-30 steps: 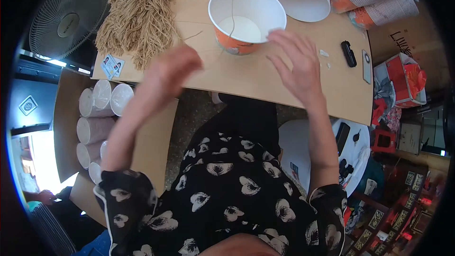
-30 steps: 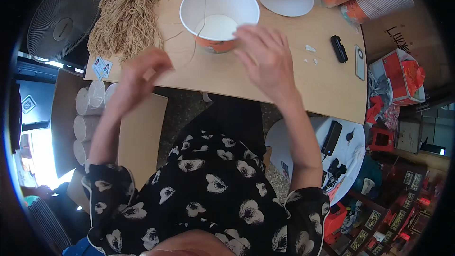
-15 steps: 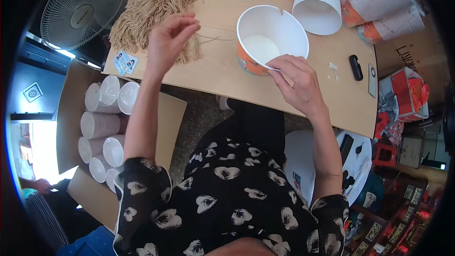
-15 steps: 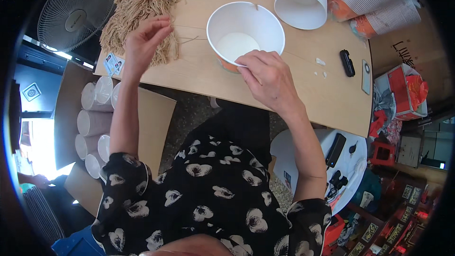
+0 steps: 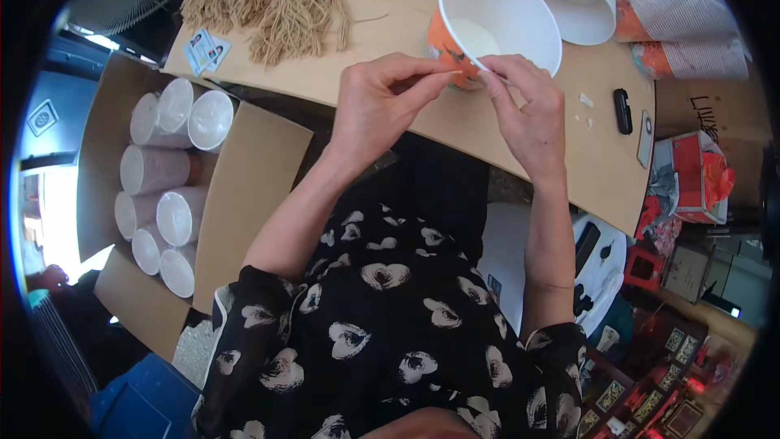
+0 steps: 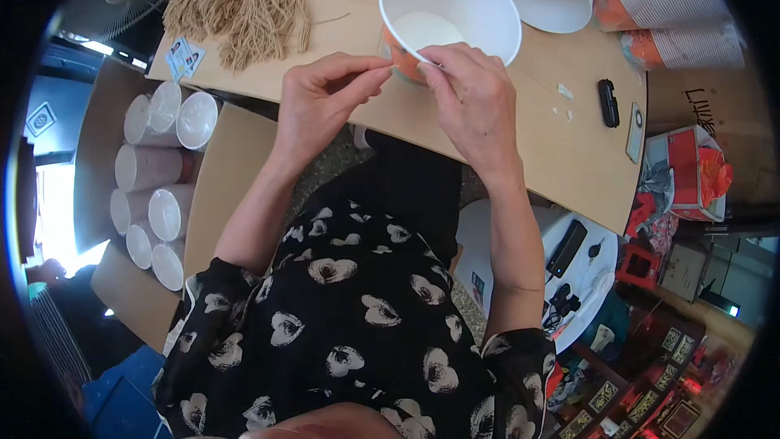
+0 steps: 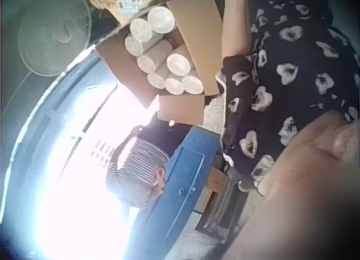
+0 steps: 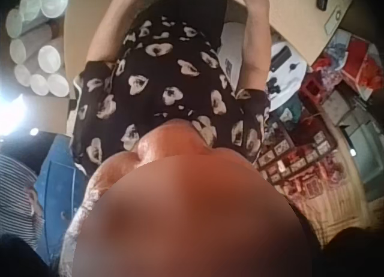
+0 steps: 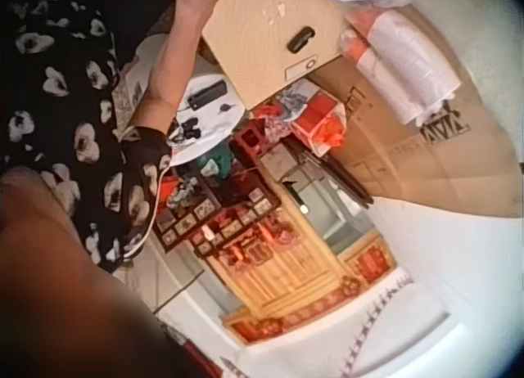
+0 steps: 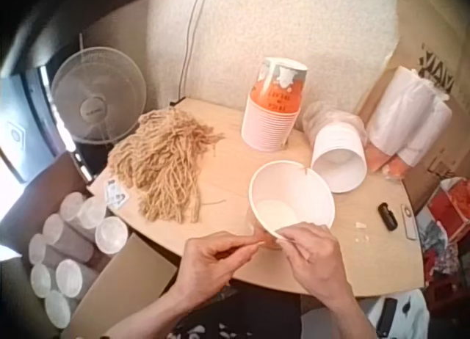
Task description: Attaching thin strings or wire handles to decorative paper cups.
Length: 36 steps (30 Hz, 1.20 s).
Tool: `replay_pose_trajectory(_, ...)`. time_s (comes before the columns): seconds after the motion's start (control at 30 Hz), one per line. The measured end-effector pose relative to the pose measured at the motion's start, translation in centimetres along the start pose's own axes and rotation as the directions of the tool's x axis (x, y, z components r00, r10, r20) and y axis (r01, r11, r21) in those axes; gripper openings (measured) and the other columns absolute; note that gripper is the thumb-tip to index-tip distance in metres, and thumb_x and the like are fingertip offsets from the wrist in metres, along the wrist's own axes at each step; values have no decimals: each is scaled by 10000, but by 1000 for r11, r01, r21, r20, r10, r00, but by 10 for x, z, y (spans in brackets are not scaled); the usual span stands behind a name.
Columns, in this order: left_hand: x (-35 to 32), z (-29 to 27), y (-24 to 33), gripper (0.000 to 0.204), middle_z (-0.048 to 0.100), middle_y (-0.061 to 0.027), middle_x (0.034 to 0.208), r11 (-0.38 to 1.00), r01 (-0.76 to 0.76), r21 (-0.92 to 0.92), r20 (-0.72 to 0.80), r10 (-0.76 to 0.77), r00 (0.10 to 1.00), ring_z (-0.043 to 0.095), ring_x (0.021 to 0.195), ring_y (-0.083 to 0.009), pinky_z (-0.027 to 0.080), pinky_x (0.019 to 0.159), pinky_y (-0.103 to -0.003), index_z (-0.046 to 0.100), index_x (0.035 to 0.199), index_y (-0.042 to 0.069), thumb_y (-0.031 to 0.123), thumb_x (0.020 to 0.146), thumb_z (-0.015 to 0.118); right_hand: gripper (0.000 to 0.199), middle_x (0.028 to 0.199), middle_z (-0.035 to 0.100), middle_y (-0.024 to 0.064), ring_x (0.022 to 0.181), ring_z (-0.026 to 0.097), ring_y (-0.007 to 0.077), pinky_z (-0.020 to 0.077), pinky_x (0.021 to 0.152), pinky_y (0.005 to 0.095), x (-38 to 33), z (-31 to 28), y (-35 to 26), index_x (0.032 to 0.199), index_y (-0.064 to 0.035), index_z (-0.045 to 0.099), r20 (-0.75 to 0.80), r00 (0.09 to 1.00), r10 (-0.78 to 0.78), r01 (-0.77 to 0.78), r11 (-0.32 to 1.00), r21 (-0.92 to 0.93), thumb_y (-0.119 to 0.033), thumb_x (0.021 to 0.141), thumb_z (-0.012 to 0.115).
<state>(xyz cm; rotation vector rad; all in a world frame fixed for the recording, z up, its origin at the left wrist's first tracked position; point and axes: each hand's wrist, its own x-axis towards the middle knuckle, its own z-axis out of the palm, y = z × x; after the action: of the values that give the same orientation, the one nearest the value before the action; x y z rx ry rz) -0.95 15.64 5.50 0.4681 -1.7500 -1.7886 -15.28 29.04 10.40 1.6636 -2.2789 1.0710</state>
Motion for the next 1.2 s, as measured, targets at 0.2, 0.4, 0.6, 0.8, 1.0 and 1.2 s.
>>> replay_pose_trajectory(0.2, 5, 17, -14, 156, 741, -75, 830, 998, -61, -34, -133, 56, 989, 688, 735, -86, 565, 673, -229, 744, 983, -38, 87, 890, 746, 136, 926, 725, 95, 811, 656, 263, 463, 796, 351, 0, 2, -4, 1000, -27, 729, 8, 997, 72, -72, 996, 50, -73, 875, 708)
replay_pose_trajectory(0.4, 4, 24, -9, 126, 741, -73, 792, 996, -92, -20, -130, 89, 987, 688, 708, -81, 568, 658, -221, 743, 933, -46, 64, 872, 741, 137, 937, 727, 105, 827, 671, 259, 463, 807, 354, 0, 1, -4, 996, -19, 727, 18, 998, 66, -66, 997, 34, -90, 880, 710)
replay_pose_trajectory(0.6, 7, 27, -9, 129, 741, -74, 778, 996, -88, -11, -147, 85, 985, 692, 697, -86, 571, 650, -222, 741, 911, -51, 68, 862, 746, 141, 929, 728, 107, 828, 685, 263, 465, 812, 355, 1, -1, -6, 1002, -20, 726, 41, 995, 91, -93, 995, 48, -94, 883, 709)
replay_pose_trajectory(0.8, 12, 29, -8, 127, 734, -68, 759, 998, -63, -9, -159, 61, 985, 684, 683, -79, 563, 633, -219, 738, 896, -52, 70, 861, 746, 147, 946, 732, 118, 833, 691, 263, 485, 802, 359, 6, -4, -6, 1023, -14, 723, 62, 995, 76, -79, 996, 42, -95, 905, 689)
replay_pose_trajectory(1.0, 13, 30, -7, 163, 720, -22, 804, 999, -55, -2, -109, 54, 993, 622, 706, -31, 510, 633, -186, 745, 968, -43, 105, 899, 749, 180, 926, 728, 150, 845, 694, 234, 524, 765, 344, 21, -17, 6, 1075, 2, 710, 151, 960, 235, -270, 921, 283, -99, 957, 619)
replay_pose_trajectory(1.2, 17, 31, 0, 104, 724, -40, 769, 1000, 5, 18, -122, -3, 993, 660, 694, -58, 551, 654, -209, 737, 906, -39, 59, 870, 735, 169, 882, 725, 119, 811, 657, 177, 515, 784, 321, 39, -23, 19, 1042, 7, 718, 372, 920, 124, -224, 945, 240, -88, 940, 622)
